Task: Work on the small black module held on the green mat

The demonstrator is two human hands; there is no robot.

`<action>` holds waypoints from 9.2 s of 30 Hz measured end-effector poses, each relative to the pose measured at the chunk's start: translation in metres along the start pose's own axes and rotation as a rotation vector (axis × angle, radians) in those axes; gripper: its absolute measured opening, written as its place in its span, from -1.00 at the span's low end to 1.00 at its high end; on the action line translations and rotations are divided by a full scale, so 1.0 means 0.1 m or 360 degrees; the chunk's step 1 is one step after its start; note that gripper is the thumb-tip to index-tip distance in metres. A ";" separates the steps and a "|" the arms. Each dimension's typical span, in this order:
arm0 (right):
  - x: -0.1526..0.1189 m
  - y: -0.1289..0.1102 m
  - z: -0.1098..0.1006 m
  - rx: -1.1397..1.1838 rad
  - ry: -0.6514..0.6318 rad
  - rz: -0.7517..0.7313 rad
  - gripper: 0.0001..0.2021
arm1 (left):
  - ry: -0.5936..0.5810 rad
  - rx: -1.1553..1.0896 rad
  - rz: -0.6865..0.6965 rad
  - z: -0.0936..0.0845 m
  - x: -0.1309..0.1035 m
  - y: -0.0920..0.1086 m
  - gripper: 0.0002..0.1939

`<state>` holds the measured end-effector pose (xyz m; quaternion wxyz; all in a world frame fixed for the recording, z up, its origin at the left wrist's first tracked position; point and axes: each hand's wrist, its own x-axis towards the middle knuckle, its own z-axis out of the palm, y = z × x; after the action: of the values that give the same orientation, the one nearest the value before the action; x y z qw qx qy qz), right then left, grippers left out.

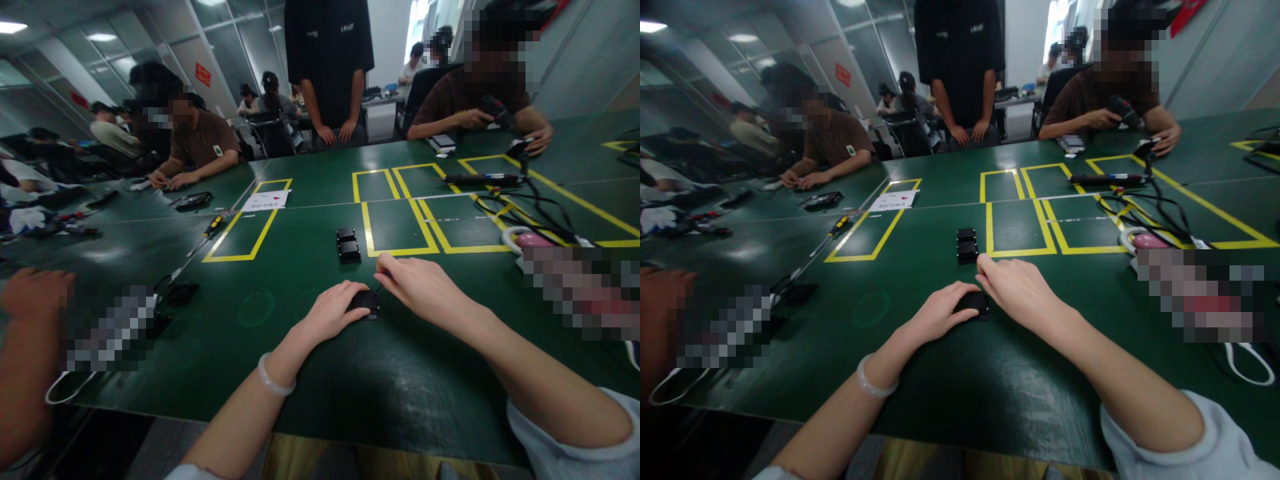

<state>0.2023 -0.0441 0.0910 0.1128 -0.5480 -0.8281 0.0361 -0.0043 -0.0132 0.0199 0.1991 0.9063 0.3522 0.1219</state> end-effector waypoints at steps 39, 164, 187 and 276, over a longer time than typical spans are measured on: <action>0.00 -0.02 -0.02 -0.0094 0.0022 -0.0020 -0.84 | -0.0002 -0.0012 -0.0005 -0.02 0.00 0.01 -0.65; -0.09 -0.03 -0.16 0.0054 -0.0215 -0.0153 -0.86 | -0.0009 0.0007 0.0007 0.00 0.00 -0.01 -0.63; -0.09 -0.07 -0.19 0.0040 -0.0210 -0.0045 -0.80 | -0.0006 0.0016 0.0011 -0.01 0.00 -0.01 -0.64; -0.03 0.06 -0.13 0.0165 0.0054 0.0045 -0.85 | -0.0027 -0.0038 -0.0007 -0.04 0.00 0.02 -0.64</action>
<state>0.2121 -0.0451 0.1017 0.1545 -0.5536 -0.8152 0.0713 -0.0049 -0.0134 0.0244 0.2131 0.9042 0.3509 0.1179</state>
